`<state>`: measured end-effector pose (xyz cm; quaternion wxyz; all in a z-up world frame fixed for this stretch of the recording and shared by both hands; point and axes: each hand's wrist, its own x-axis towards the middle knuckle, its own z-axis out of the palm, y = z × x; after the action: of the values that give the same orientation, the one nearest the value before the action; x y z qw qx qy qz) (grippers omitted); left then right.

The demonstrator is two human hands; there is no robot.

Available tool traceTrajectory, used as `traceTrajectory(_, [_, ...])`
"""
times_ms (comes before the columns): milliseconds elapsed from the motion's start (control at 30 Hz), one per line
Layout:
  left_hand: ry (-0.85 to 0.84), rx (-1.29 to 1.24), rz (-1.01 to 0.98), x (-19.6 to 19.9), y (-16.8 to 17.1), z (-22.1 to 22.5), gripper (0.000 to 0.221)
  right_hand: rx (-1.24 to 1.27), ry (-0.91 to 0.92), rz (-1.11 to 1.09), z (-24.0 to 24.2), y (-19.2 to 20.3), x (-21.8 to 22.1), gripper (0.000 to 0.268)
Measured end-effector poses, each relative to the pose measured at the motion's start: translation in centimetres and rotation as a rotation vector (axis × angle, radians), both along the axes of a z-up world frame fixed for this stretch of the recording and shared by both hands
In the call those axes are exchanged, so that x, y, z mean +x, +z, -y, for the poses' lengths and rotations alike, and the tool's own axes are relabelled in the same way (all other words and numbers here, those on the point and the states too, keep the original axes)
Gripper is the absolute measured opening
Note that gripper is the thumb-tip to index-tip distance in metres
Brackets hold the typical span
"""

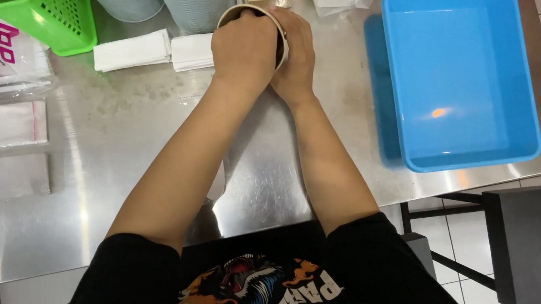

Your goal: Folding napkins and placing them with plastic spoons into small plastic bags for individual service.

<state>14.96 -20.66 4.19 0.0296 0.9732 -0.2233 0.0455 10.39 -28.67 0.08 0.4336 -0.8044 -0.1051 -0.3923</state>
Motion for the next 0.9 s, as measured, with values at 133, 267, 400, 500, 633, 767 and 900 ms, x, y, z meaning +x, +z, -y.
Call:
traceTrajectory(133, [0.006, 0.024, -0.005, 0.3, 0.2, 0.1, 0.013, 0.001, 0.009, -0.006, 0.1, -0.1, 0.1, 0.045])
traceTrajectory(267, [-0.035, 0.038, 0.018, 0.7, 0.4, -0.6, 0.014, -0.006, -0.002, 0.009, 0.5, -0.8, 0.5, 0.047])
traceTrajectory(400, [-0.065, 0.015, 0.008, 0.0, 2.3, -1.5, 0.014, 0.009, 0.000, -0.001, 0.5, -0.3, 0.4, 0.052])
traceTrajectory(500, [-0.042, -0.003, -0.063, -0.5, 3.4, -2.1, 0.015, 0.029, 0.007, -0.001, 0.6, -0.2, 0.3, 0.051])
traceTrajectory(633, [0.017, 0.001, -0.065, -0.8, 4.0, -2.9, 0.004, 0.053, -0.021, 0.003, 0.3, 0.6, 0.1, 0.045])
traceTrajectory(767, [0.010, -0.045, -0.047, -1.1, 4.3, -3.4, 0.011, 0.049, -0.029, -0.001, 0.3, 0.3, 0.2, 0.046])
traceTrajectory(900, [0.002, -0.016, -0.029, -1.0, 4.6, -4.0, 0.016, 0.065, -0.008, 0.011, 0.3, 0.6, 0.1, 0.050])
